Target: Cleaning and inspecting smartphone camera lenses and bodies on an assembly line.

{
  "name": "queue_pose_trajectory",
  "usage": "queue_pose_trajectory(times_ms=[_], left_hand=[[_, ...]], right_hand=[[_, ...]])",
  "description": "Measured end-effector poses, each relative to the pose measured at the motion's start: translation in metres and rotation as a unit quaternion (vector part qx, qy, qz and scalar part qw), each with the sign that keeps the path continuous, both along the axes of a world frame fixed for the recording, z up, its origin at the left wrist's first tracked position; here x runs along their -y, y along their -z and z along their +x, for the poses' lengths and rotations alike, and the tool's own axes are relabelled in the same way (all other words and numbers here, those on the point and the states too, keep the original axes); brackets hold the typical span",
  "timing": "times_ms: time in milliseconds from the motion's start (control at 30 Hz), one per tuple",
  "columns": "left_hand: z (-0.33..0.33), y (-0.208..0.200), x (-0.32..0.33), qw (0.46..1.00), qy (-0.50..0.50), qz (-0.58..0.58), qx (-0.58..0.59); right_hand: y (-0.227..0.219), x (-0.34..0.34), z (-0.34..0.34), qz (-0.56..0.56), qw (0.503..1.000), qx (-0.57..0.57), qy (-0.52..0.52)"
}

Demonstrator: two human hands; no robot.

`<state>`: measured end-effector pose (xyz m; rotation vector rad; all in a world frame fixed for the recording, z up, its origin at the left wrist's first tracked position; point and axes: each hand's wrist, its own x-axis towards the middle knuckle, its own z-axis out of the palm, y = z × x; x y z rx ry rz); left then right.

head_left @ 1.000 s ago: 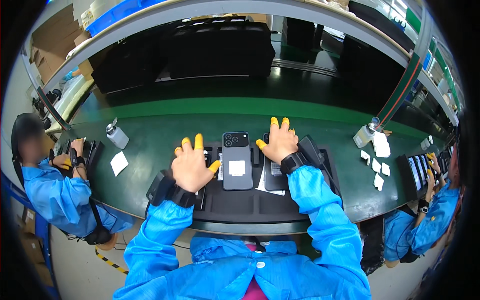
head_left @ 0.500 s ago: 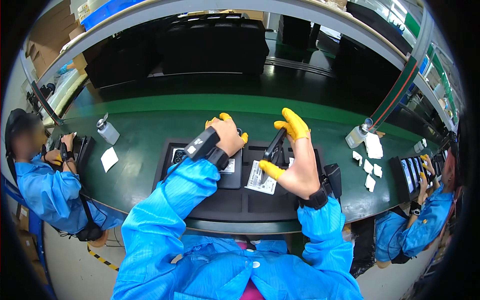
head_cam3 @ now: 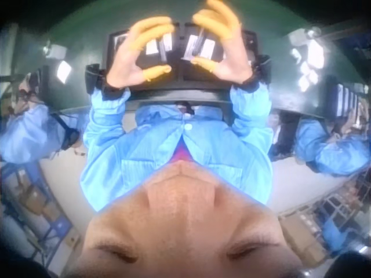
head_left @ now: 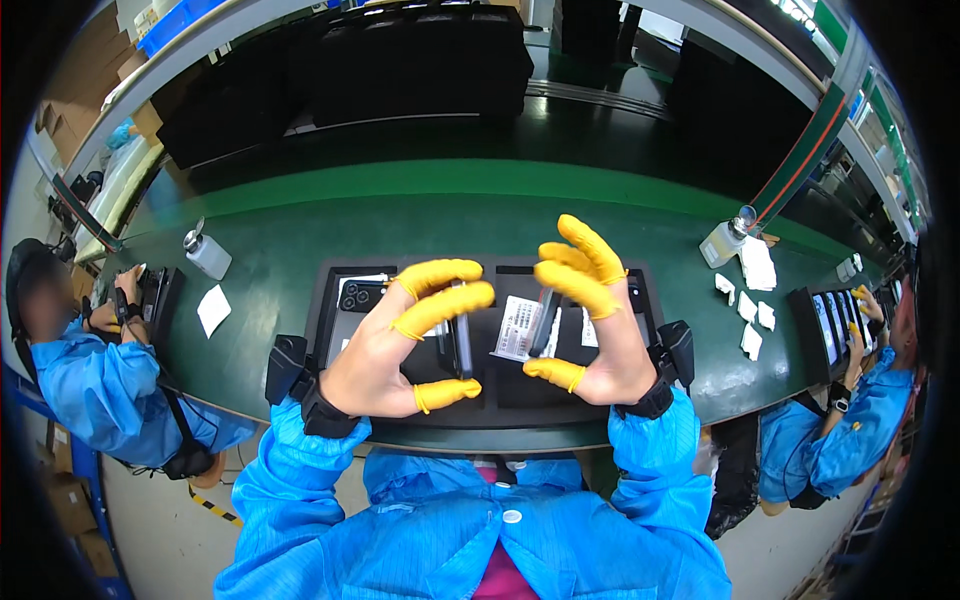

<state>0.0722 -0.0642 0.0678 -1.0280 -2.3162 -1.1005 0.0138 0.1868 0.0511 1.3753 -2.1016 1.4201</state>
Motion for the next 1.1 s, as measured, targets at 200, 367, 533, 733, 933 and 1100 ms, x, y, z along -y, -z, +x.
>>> queue_pose_trajectory(times_ms=[200, 367, 533, 733, 933, 1100], left_hand=[[-0.014, 0.023, 0.017, 0.979, -0.1, 0.131, 0.118], [-0.034, 0.034, 0.042, 0.767, -0.092, 0.567, 0.285], [-0.041, 0.025, 0.046, 0.5, 0.087, 0.735, 0.449], [-0.038, 0.03, 0.04, 0.467, 0.116, 0.732, 0.482], [-0.037, 0.027, 0.034, 0.48, 0.065, 0.723, 0.493], [-0.039, 0.032, 0.027, 0.503, 0.063, 0.712, 0.486]], right_hand=[[0.01, 0.002, -0.016, -0.132, 0.963, 0.215, 0.1], [0.01, -0.016, -0.037, -0.44, 0.674, 0.59, -0.061], [0.012, -0.012, -0.043, -0.526, 0.47, 0.691, -0.16], [0.013, -0.008, -0.043, -0.514, 0.456, 0.704, -0.179], [0.006, -0.004, -0.039, -0.493, 0.513, 0.689, -0.138], [-0.005, -0.004, -0.031, -0.423, 0.693, 0.581, -0.059]])
